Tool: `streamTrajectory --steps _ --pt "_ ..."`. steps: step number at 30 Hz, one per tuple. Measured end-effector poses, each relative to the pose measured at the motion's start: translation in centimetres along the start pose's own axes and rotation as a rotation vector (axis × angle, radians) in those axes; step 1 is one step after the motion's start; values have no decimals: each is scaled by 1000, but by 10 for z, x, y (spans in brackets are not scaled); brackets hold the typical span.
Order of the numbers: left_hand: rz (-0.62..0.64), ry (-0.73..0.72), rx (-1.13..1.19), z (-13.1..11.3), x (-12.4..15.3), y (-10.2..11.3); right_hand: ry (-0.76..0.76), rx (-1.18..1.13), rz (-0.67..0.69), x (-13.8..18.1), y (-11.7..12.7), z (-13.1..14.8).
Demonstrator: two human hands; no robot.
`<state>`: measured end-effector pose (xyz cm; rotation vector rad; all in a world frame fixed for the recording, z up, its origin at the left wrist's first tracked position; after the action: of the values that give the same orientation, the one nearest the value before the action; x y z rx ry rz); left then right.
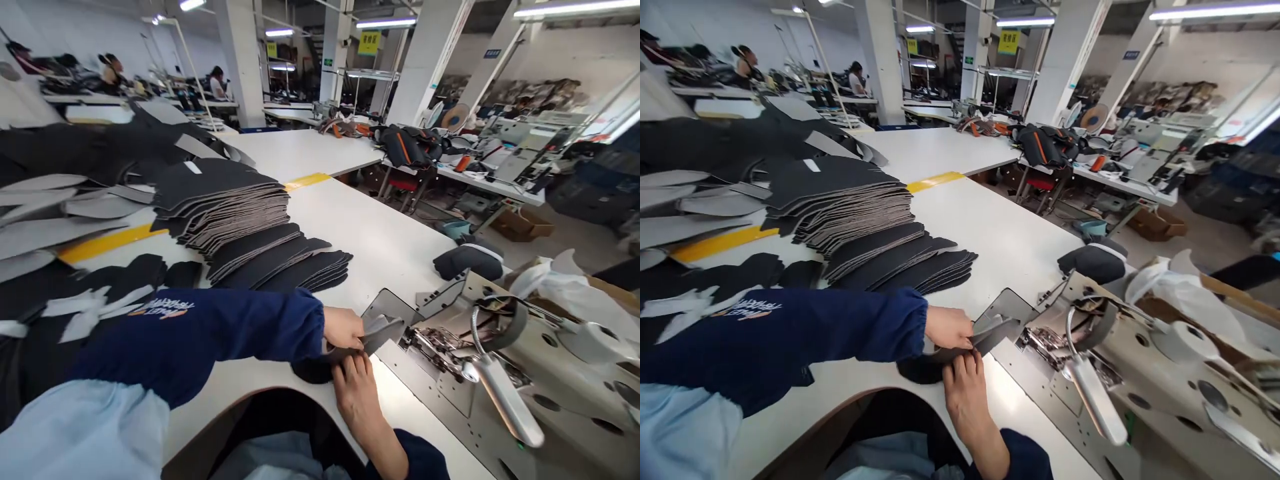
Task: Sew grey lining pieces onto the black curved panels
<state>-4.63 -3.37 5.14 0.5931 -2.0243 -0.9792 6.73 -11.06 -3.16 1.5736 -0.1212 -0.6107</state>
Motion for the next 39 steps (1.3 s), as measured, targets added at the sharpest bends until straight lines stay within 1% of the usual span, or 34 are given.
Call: streamTrajectory --steps 1,2,3,6,7,8,10,12,14,16,19,23,27,31,33,35,36,37,38,39 --pt "41 27 39 12 15 5 28 -34 16 -1 0 3" --pt "44 100 59 27 32 12 48 -69 26 0 0 5" --pt "1 225 63 46 51 22 55 -98 28 1 0 6" --pt "-348 767 -126 105 120 58 19 -113 -30 7 0 4" --pt "-406 857 -162 121 138 64 0 -91 -59 10 -1 3" --pt "-427 928 -175 136 154 66 -14 -64 -83 13 -2 3" --pt "-397 992 -160 161 173 63 -13 -15 -97 18 -6 4" --pt "-350 1029 -143 177 181 55 17 19 -79 21 -10 5" --pt "-317 1045 -143 186 183 50 42 42 -60 23 -12 6" --pt "-289 1049 -158 188 182 47 46 68 -58 25 -13 6" --pt "-239 1028 -193 182 179 50 21 97 -33 29 -12 6" --pt "-171 1019 -225 170 174 55 -39 84 90 26 -5 7" --pt "-82 1018 -263 164 168 60 -61 33 219 14 5 4" --pt "26 1033 -339 166 164 61 -54 29 249 7 7 -1" --pt "44 1051 -362 163 165 64 -51 27 262 7 5 0" --pt "16 1068 -360 155 167 72 -57 29 281 8 3 1" --pt "-18 1076 -349 148 167 77 -62 35 292 9 3 1" --pt "-75 1086 -324 140 167 84 -67 46 302 10 4 1" --pt "-163 1080 -284 129 165 90 -73 59 311 11 5 1" --pt "-276 1035 -202 118 161 95 -77 74 319 12 6 1"
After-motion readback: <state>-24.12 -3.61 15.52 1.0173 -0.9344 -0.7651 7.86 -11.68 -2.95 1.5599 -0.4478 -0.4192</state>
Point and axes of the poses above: each hand's wrist, its own x-axis away from the middle knuckle, its own y-axis out of the back of the hand, z = x × y, the point moved 4 cm from there along -x, towards the middle knuckle, and after that the axes turned 13 degrees about z, right-handed, at the moved point
